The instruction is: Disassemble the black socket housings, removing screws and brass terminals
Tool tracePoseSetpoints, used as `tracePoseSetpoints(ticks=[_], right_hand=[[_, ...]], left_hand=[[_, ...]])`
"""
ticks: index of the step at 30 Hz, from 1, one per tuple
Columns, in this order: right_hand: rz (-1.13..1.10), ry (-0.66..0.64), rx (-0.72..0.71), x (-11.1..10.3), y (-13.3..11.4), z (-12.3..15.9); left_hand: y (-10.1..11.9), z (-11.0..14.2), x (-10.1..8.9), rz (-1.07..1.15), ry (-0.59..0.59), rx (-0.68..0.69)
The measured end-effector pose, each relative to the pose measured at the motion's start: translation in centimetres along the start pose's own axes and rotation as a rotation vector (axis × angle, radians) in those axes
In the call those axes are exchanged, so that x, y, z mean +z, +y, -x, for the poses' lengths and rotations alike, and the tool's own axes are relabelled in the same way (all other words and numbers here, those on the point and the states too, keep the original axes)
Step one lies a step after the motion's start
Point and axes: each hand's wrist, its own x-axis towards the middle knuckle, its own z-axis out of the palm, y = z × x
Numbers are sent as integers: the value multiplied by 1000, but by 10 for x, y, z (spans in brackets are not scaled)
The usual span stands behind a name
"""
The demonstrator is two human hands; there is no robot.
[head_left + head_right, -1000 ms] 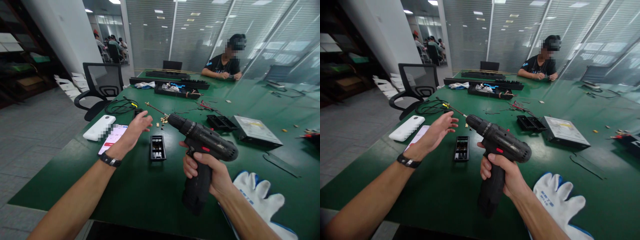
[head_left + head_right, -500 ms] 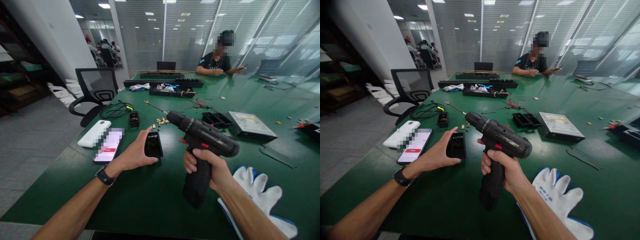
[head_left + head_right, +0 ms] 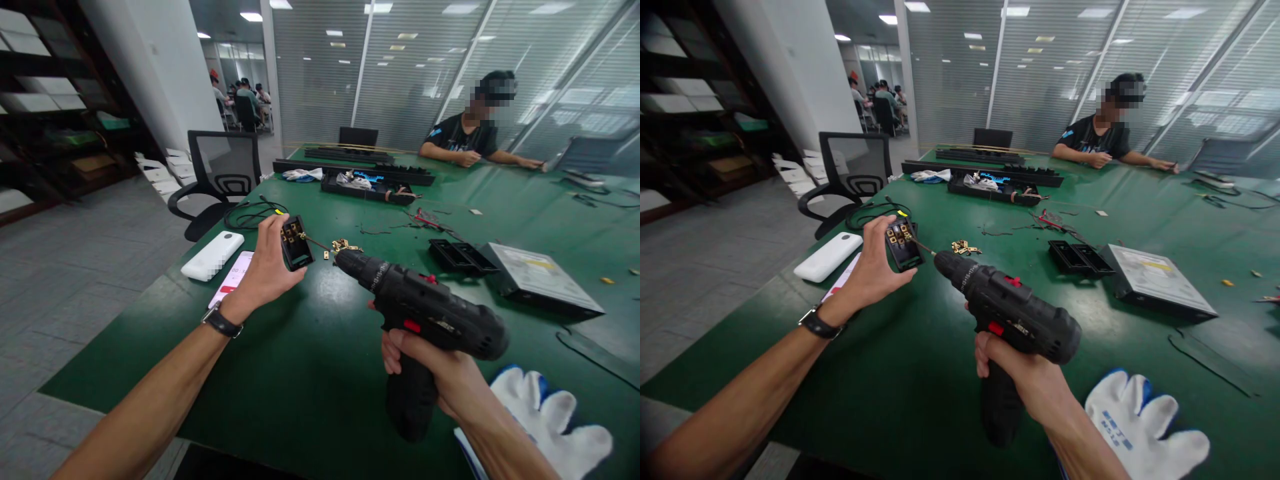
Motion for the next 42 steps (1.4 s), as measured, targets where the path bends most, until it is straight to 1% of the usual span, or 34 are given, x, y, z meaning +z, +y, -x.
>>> tracePoseSetpoints(ticks=[2,4,8,11,17,22,25,32,38,42], right_hand=[[57,-20,-7,0,1,1],[129,-37,-9,-1,2,3],[333,-45,8,-5,2,5],[414,-22,-6,-5,1,7],[480,-8,-6,-3,1,7],[492,-24,-29,-2,-3,5],[527,-12,-45,0,-5,6],[584,43,-137,1,-4,10],[654,58,-210,3,-6,12],[699,121,-312,0,-2,10]], left_hand=[[4,-1,-1,12,33,0],[8,-2,-2,22,42,4],[13,0,-3,53,-2,10],[14,1,-3,68,-31,15],[15,0,-2,54,-40,26],[13,1,-3,60,-80,29],[13,0,-5,61,-104,39],[16,0,-14,82,-243,49],[16,0,-19,87,-289,55],[16,0,-20,72,-312,50]])
